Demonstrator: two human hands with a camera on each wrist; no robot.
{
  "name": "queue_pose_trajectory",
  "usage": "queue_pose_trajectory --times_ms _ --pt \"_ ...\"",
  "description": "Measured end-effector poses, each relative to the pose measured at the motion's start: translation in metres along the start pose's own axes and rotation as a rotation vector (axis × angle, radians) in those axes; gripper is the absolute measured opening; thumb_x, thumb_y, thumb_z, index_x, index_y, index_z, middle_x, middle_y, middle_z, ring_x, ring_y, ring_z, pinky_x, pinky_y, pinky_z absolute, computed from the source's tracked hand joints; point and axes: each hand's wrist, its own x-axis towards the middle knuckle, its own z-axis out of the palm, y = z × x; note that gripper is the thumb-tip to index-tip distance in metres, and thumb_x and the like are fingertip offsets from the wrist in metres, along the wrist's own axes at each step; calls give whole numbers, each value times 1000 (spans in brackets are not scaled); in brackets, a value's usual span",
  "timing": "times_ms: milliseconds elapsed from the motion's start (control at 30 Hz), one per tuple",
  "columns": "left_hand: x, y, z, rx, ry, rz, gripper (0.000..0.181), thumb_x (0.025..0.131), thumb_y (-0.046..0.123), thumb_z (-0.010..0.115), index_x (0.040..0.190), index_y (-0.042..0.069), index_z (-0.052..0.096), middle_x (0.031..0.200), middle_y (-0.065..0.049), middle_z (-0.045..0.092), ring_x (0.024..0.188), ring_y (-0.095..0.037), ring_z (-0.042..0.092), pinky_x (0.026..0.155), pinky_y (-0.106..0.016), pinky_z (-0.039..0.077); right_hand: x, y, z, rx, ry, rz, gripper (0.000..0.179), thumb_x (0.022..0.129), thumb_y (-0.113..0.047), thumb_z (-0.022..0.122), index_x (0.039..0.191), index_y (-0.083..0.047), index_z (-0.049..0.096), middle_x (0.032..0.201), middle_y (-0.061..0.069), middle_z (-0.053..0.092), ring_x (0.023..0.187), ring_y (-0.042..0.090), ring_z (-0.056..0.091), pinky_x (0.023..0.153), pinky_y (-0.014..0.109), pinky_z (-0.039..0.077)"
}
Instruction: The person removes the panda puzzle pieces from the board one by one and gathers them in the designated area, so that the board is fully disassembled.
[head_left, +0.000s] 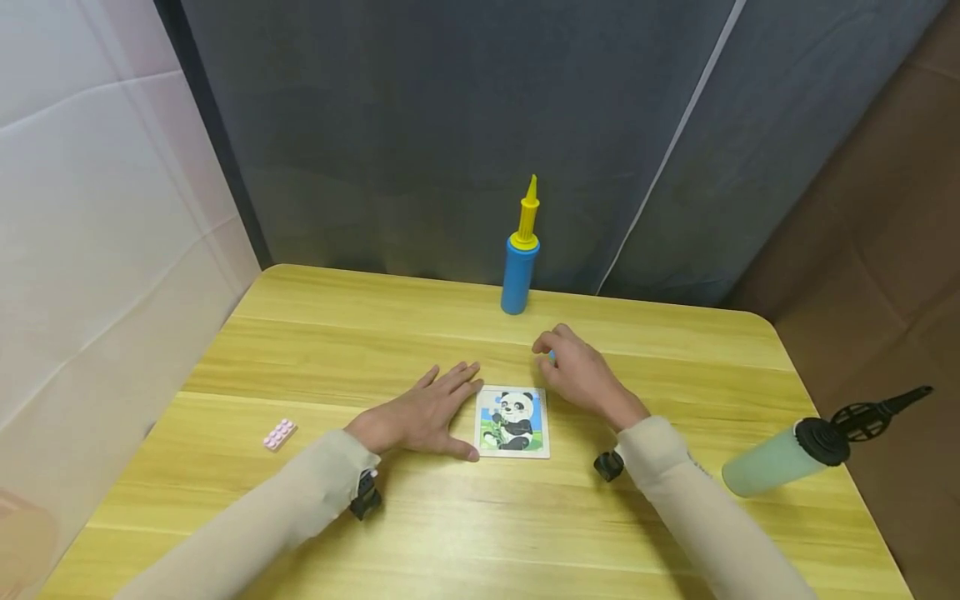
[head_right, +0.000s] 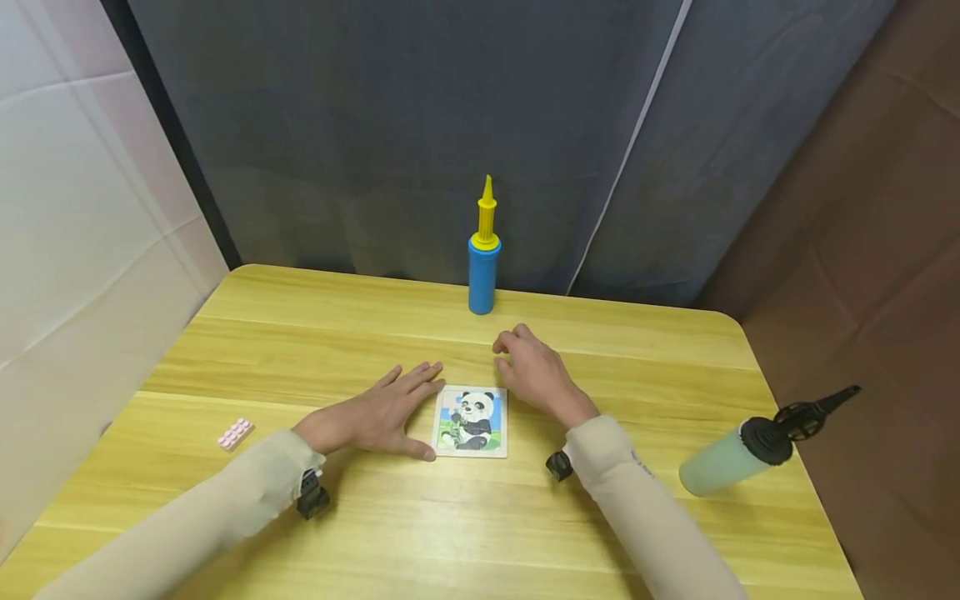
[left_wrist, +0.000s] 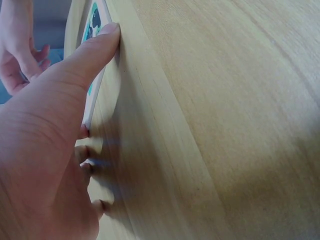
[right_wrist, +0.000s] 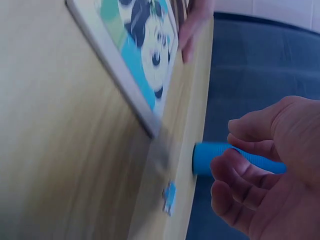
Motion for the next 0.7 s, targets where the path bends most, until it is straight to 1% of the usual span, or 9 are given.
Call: queue_pose_trajectory --times_ms 200,400,567,700 --pt "1 0 0 -2 5 -4 116 87 74 73 170 8 26 182 -13 9 170 -34 10 137 -62 9 -6 -17 11 -34 -56 -57 27 105 -19 65 130 -9 69 122 9 64 97 21 63 87 40 59" --pt "1 0 0 10 8 4 115 88 74 72 169 6 26 182 -14 10 170 -35 10 137 -63 9 -11 -26 21 -61 -126 -127 26 103 -18 69 127 -9 71 119 8 64 96 19 62 82 38 58" --pt "1 0 -1 16 2 0 115 88 74 71 170 7 25 182 -13 10 170 -34 9 137 -63 9 -11 -30 28 -60 -185 -175 24 103 -17 70 125 -10 73 113 7 62 88 16 59 76 33 54" --pt "2 1 -1 18 -6 -7 115 88 74 71 170 8 25 182 -13 9 170 -34 9 137 -62 9 -9 -31 34 -57 -236 -191 23 103 -18 71 125 -11 74 112 6 62 84 15 54 71 30 49"
